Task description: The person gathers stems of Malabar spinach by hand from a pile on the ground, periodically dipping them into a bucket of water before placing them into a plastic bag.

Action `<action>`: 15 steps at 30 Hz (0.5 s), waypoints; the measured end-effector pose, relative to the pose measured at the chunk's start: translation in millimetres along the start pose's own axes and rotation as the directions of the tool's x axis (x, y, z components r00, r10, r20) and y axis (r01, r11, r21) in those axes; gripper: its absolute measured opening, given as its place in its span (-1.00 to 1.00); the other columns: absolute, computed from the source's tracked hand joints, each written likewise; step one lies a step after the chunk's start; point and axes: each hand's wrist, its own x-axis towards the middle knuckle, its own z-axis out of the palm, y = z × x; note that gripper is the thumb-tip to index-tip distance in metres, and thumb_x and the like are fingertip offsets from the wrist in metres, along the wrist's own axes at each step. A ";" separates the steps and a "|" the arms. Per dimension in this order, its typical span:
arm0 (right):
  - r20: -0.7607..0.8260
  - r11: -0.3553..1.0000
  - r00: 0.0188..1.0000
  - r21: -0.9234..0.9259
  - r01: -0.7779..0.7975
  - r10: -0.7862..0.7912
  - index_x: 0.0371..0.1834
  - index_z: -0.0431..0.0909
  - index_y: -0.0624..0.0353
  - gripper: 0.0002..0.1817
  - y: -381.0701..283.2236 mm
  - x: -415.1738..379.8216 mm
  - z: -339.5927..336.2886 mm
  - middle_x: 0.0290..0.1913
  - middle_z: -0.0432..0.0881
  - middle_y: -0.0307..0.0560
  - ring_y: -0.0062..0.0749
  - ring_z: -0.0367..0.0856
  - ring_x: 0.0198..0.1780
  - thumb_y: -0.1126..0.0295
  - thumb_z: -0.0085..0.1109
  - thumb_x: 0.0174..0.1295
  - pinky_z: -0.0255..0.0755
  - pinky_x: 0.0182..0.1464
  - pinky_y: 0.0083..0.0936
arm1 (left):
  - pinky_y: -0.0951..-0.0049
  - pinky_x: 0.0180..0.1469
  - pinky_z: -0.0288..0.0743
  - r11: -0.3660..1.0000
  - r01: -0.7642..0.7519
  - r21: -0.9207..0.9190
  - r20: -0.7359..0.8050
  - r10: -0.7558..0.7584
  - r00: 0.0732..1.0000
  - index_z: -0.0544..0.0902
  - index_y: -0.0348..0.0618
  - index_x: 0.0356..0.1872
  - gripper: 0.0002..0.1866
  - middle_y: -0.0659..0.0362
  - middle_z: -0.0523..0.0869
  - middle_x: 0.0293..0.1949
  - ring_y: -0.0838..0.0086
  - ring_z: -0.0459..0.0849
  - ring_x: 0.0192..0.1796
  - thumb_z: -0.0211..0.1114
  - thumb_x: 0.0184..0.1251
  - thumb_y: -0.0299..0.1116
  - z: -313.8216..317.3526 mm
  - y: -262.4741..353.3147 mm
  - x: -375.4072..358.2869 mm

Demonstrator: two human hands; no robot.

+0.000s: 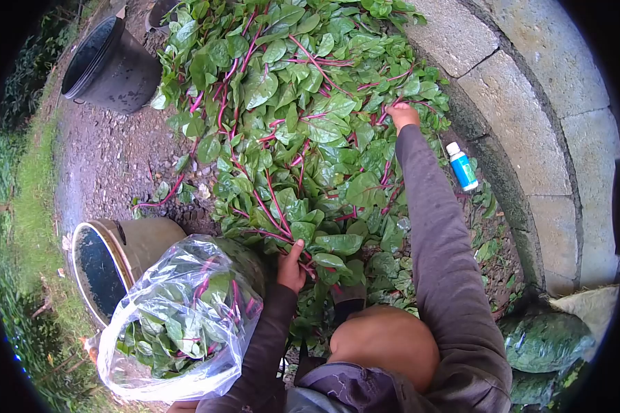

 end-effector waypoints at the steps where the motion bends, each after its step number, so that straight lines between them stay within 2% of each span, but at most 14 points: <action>1: -0.034 0.997 0.999 0.078 0.017 -0.015 -0.46 0.57 0.19 -0.85 -11.9 -10.4 -5.5 -0.49 0.56 -0.30 -0.62 0.41 -0.43 0.38 0.33 0.04 0.32 -0.34 -0.57 | 0.31 -0.16 0.59 1.000 0.013 0.014 0.017 -0.013 1.000 0.45 -0.15 0.07 -0.65 0.15 0.63 -0.11 0.38 0.65 -0.15 0.23 0.30 -0.36 -5.0 -0.1 1.1; 3: -0.093 0.970 0.995 0.236 0.063 -0.042 -0.44 0.55 0.18 -0.89 -43.2 -29.7 -18.2 -0.49 0.55 -0.30 -0.65 0.42 -0.42 0.41 0.27 0.10 0.32 -0.33 -0.60 | 0.28 -0.13 0.60 0.999 0.005 0.034 0.042 -0.006 0.999 0.43 -0.13 0.11 -0.63 0.15 0.63 -0.08 0.35 0.65 -0.12 0.22 0.31 -0.35 -10.5 2.8 2.5; 5: -0.201 0.948 0.946 0.144 0.284 -0.253 -0.33 0.56 0.20 -0.87 -50.2 -37.3 -44.4 -0.48 0.59 -0.18 -0.58 0.53 -0.47 0.37 0.17 0.19 0.40 -0.42 -0.56 | 0.31 -0.16 0.61 0.999 -0.028 0.046 0.054 0.026 0.998 0.43 -0.13 0.11 -0.63 0.15 0.63 -0.10 0.37 0.66 -0.12 0.22 0.32 -0.34 -5.9 7.7 2.2; 6: -0.156 0.952 0.963 0.182 0.245 -0.218 -0.29 0.54 0.21 -0.87 -75.4 -62.9 -57.3 -0.46 0.59 -0.18 -0.59 0.54 -0.49 0.37 0.13 0.23 0.40 -0.47 -0.58 | 0.36 -0.22 0.61 0.995 -0.091 0.035 0.062 0.089 0.994 0.46 -0.13 0.08 -0.68 0.18 0.65 -0.14 0.43 0.66 -0.14 0.20 0.34 -0.35 0.4 7.7 3.8; 7: -0.113 0.955 0.977 0.217 0.202 -0.181 -0.26 0.52 0.22 -0.86 -104.2 -96.0 -72.8 -0.44 0.59 -0.18 -0.59 0.55 -0.52 0.38 0.08 0.26 0.40 -0.51 -0.60 | 0.37 -0.22 0.61 0.993 -0.092 0.069 0.073 0.087 0.993 0.47 -0.13 0.07 -0.69 0.19 0.65 -0.14 0.44 0.65 -0.14 0.20 0.33 -0.37 -0.4 7.8 6.3; 9: 0.036 0.966 0.966 0.046 0.255 -0.257 -0.23 0.52 0.21 -0.87 -134.4 -148.2 -82.0 -0.38 0.60 -0.19 -0.58 0.55 -0.58 0.38 0.05 0.29 0.41 -0.57 -0.63 | 0.37 -0.23 0.60 0.986 -0.094 0.139 0.108 0.079 0.991 0.50 -0.14 0.05 -0.72 0.21 0.66 -0.13 0.46 0.65 -0.13 0.19 0.33 -0.42 -5.1 4.7 13.8; 11: 0.265 0.961 0.926 0.013 0.276 -0.270 -0.20 0.53 0.17 -0.89 -130.0 -191.6 -61.6 -0.34 0.55 -0.25 -0.66 0.50 -0.57 0.40 0.07 0.29 0.36 -0.57 -0.70 | 0.34 -0.11 0.58 0.983 -0.084 0.163 0.103 0.067 0.992 0.51 -0.15 0.06 -0.70 0.21 0.64 -0.07 0.44 0.64 -0.08 0.19 0.31 -0.50 -10.2 -0.7 16.0; 12: 0.298 0.811 0.822 -0.197 0.550 -0.485 -0.23 0.56 0.15 -0.88 -104.4 -205.9 -42.8 -0.37 0.54 -0.19 -0.51 0.52 -0.51 0.39 0.12 0.25 0.39 -0.50 -0.58 | 0.33 -0.08 0.57 0.983 -0.075 0.166 0.104 0.058 0.993 0.51 -0.15 0.07 -0.69 0.21 0.64 -0.05 0.43 0.63 -0.06 0.19 0.30 -0.51 -10.5 -2.1 16.0; 13: 0.398 0.721 0.762 -0.285 0.632 -0.511 -0.27 0.57 0.18 -0.88 -106.7 -238.2 -27.1 -0.40 0.52 -0.07 -0.27 0.53 -0.41 0.39 0.16 0.19 0.41 -0.37 -0.40 | 0.33 -0.05 0.56 0.984 -0.065 0.169 0.105 0.047 0.993 0.50 -0.15 0.08 -0.67 0.20 0.64 -0.04 0.42 0.63 -0.05 0.20 0.29 -0.52 -10.6 -3.7 15.3; 14: 0.494 0.719 0.734 -0.272 0.640 -0.466 -0.35 0.58 0.18 -0.86 -81.9 -262.4 -3.2 -0.39 0.52 0.06 -0.01 0.53 -0.36 0.35 0.17 0.13 0.41 -0.30 -0.23 | 0.33 -0.01 0.54 0.981 -0.083 0.177 0.100 0.066 0.993 0.49 -0.14 0.11 -0.65 0.19 0.63 -0.03 0.41 0.63 -0.03 0.21 0.30 -0.47 -9.2 -3.1 12.4; 15: 0.645 0.713 0.667 -0.261 0.650 -0.372 -0.33 0.57 0.20 -0.87 -32.0 -283.8 27.3 -0.36 0.50 0.10 0.04 0.53 -0.30 0.39 0.13 0.11 0.41 -0.25 -0.20 | 0.32 -0.01 0.54 0.993 -0.030 0.116 0.053 0.024 0.998 0.48 -0.15 0.11 -0.65 0.18 0.63 -0.03 0.41 0.63 -0.03 0.21 0.30 -0.44 -11.3 -1.4 9.3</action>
